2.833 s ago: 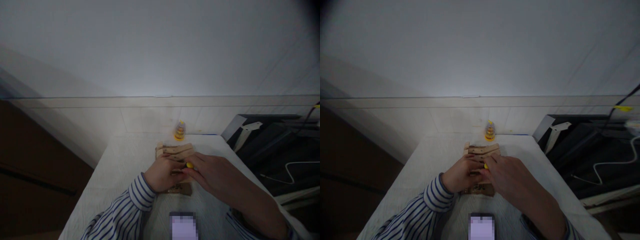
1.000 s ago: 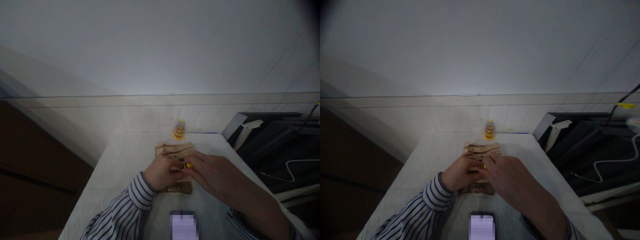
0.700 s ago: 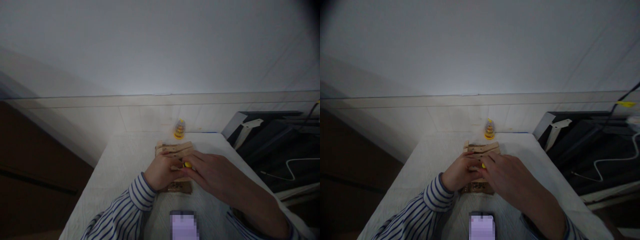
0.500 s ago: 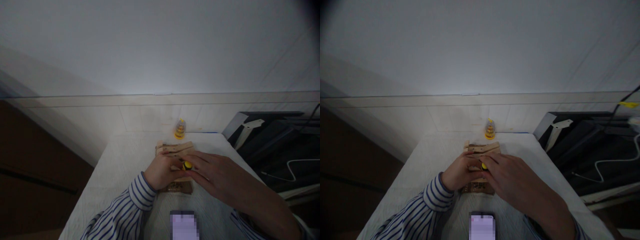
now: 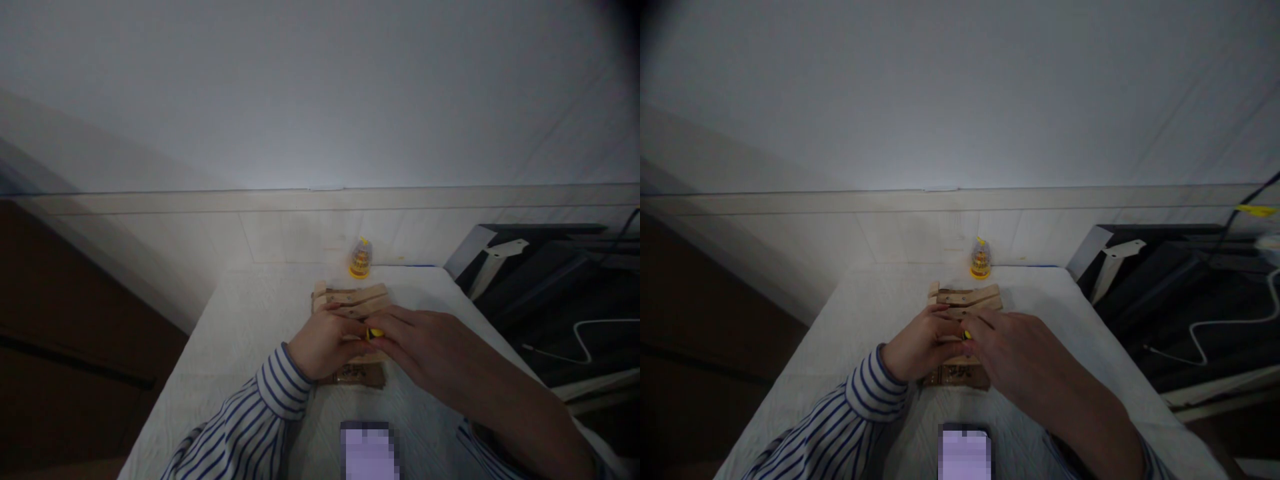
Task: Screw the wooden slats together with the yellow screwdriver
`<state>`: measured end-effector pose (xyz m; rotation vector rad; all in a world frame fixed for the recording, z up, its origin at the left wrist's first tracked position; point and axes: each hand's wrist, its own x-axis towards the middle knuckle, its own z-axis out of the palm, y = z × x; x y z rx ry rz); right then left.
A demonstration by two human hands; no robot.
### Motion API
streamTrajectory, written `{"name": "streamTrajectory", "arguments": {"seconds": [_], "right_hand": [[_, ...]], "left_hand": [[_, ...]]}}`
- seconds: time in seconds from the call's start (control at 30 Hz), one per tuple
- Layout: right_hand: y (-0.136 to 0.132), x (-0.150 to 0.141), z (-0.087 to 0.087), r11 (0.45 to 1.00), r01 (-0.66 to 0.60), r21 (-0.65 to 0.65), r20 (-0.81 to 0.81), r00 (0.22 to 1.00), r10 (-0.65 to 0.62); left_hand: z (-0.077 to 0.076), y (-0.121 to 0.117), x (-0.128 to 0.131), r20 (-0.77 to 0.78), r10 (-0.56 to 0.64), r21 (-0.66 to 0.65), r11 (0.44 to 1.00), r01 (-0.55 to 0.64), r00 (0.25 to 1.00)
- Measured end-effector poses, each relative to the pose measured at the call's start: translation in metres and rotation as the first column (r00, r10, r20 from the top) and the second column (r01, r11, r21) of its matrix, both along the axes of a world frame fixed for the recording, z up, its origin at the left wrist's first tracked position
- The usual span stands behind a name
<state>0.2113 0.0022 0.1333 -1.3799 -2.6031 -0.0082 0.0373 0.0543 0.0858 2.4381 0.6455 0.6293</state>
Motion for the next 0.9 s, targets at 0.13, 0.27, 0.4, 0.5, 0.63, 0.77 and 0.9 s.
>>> {"name": "streamTrajectory", "arguments": {"seconds": [0.13,0.27,0.4,0.5,0.63,0.77,0.9], "right_hand": [[-0.0006,0.0015,-0.0004,0.999,0.027,-0.035,0.021,0.999,-0.026],[-0.0014,0.0013,0.0,0.999,0.042,-0.008,0.044,0.998,-0.041],[-0.0013,0.0,0.0004,0.998,0.041,0.044,0.054,0.998,-0.043],[-0.0009,-0.0002,0.0003,0.998,0.04,0.054,0.059,0.997,-0.044],[-0.0008,0.0004,-0.0009,0.997,0.044,0.058,0.054,0.997,-0.047],[-0.0011,0.0001,-0.0021,0.996,0.026,0.081,0.025,0.999,-0.028],[-0.0009,-0.0007,-0.0008,0.997,0.023,0.068,0.026,0.999,-0.025]], "left_hand": [[0.0017,0.0002,0.0013,-0.014,-0.042,0.024,0.999,0.043,0.999],[0.0036,-0.0001,0.0012,-0.056,-0.048,0.041,0.998,0.051,0.997],[0.004,-0.0005,0.0006,-0.046,-0.059,0.045,0.997,0.061,0.997],[0.0033,-0.001,0.0007,-0.038,-0.051,0.037,0.998,0.052,0.998],[0.0001,-0.0025,0.002,-0.024,0.028,0.029,0.999,-0.027,0.999],[-0.0031,-0.0038,0.0041,0.023,0.097,-0.007,0.995,-0.097,0.995],[-0.0045,-0.0036,0.0046,0.002,0.103,-0.024,0.994,-0.103,0.995]]}}
